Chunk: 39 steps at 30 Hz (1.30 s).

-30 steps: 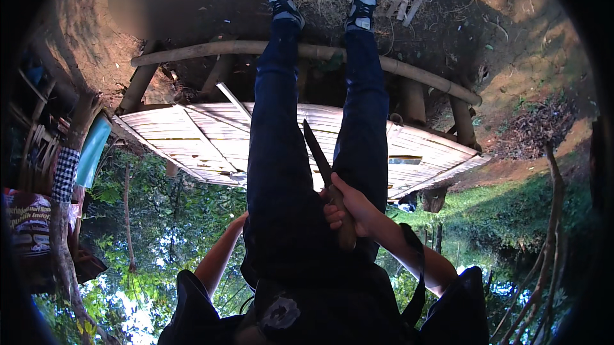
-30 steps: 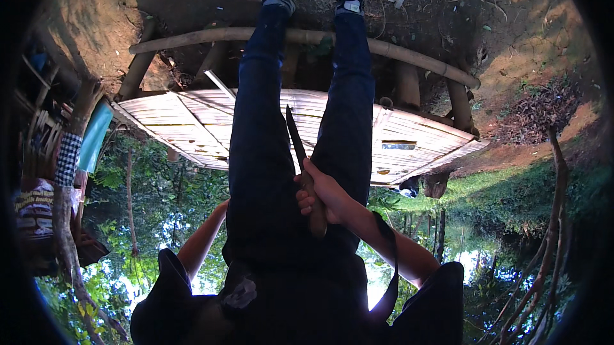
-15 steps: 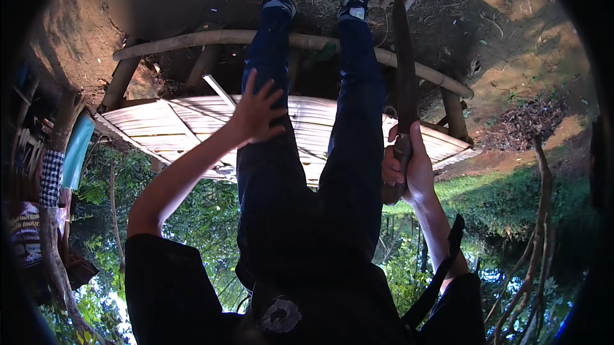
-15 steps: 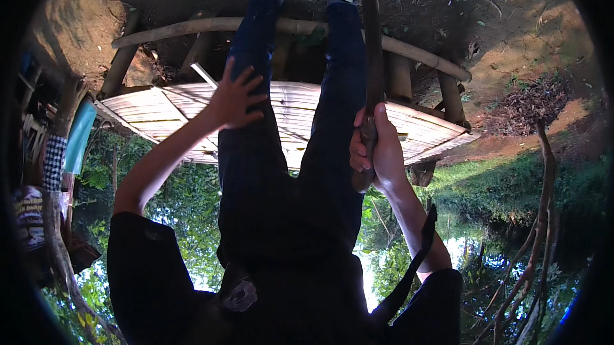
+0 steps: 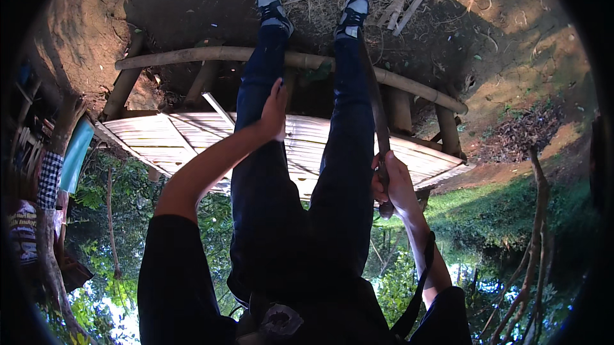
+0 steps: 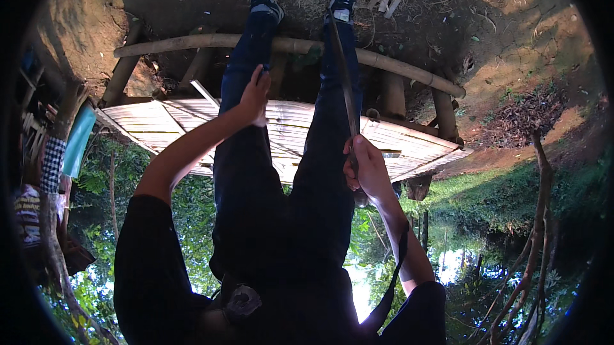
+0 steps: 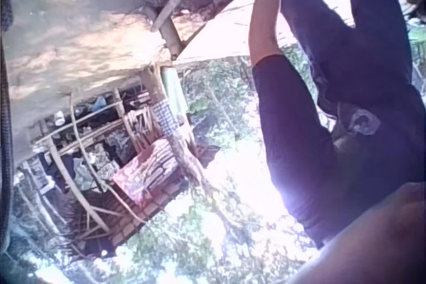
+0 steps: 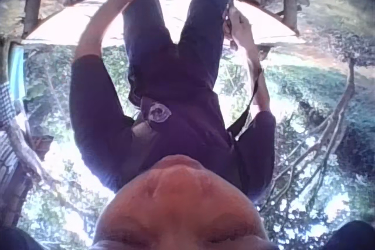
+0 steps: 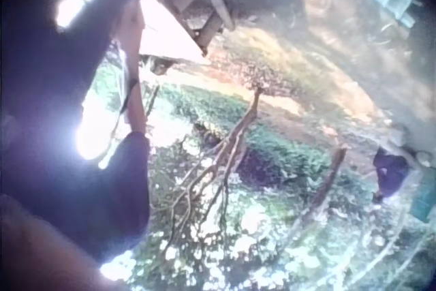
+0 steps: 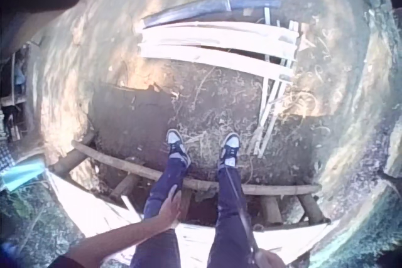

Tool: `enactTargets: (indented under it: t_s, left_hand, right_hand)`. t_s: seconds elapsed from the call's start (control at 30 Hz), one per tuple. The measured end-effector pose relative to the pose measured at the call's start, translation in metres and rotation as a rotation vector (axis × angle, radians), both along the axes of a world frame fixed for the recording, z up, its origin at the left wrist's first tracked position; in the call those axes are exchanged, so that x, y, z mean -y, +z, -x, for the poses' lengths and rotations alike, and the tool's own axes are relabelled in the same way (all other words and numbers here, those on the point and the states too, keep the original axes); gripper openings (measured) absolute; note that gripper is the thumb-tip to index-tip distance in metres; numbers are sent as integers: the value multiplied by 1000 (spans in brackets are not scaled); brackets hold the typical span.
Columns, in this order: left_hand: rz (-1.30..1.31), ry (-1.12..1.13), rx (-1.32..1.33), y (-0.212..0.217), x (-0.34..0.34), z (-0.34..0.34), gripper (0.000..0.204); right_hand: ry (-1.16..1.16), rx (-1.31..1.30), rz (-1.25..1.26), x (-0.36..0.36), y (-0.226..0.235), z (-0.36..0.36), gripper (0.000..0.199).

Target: The person whittles and shapes a small piece of bamboo using a large machete-like knife. They shave thin strips off the bamboo, turn the piece over to work on different sides, and stand up briefly while holding the tools.

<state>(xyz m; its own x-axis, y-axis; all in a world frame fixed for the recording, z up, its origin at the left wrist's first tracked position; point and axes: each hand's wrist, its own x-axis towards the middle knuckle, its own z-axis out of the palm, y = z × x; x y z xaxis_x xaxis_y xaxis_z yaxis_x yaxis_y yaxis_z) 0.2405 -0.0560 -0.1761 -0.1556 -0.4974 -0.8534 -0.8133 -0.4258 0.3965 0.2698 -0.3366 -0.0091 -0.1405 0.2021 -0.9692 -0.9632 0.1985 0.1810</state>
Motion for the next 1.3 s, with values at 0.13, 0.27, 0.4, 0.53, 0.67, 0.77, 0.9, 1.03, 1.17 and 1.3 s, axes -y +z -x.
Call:
enactTargets:
  t_s: [0.13, 0.27, 0.4, 0.53, 0.67, 0.77, 0.9, 1.03, 1.17, 1.3]
  left_hand:
    - [-62, 260, 563, -113, -39, -63, 47]
    - [-218, 946, 423, -75, -76, -119, 40]
    - [-173, 1272, 162, -50, -113, -85, 47]
    - [-284, 1438, 38, -57, -118, -28, 70]
    - [-563, 1785, -236, -102, -94, -5, 92]
    - [-764, 1629, -310, -140, -71, 2, 99]
    - [-851, 1254, -89, -188, -52, -1, 100]
    - [-539, 1377, 97, -247, -74, -11, 79]
    - [-563, 1188, 108, -250, -68, -37, 37]
    - [-349, 1117, 329, -253, -67, -75, 18]
  right_hand:
    - [825, 323, -82, 45, -9, -2, 39]
    - [1885, 456, -374, 47, -55, -48, 51]
    - [2191, 443, -393, 70, -170, -58, 53]
    - [1993, 265, 109, 91, -264, -38, 62]
    - [1967, 320, -130, 81, -260, -85, 73]
    - [1832, 229, -292, 59, -254, -101, 75]
    - [1785, 301, -214, 52, -284, -90, 79]
    - [1864, 339, 21, 53, -326, -99, 78]
    - [1567, 338, 198, 52, -349, -107, 81]
    - [1488, 470, 317, 47, -353, -119, 81]
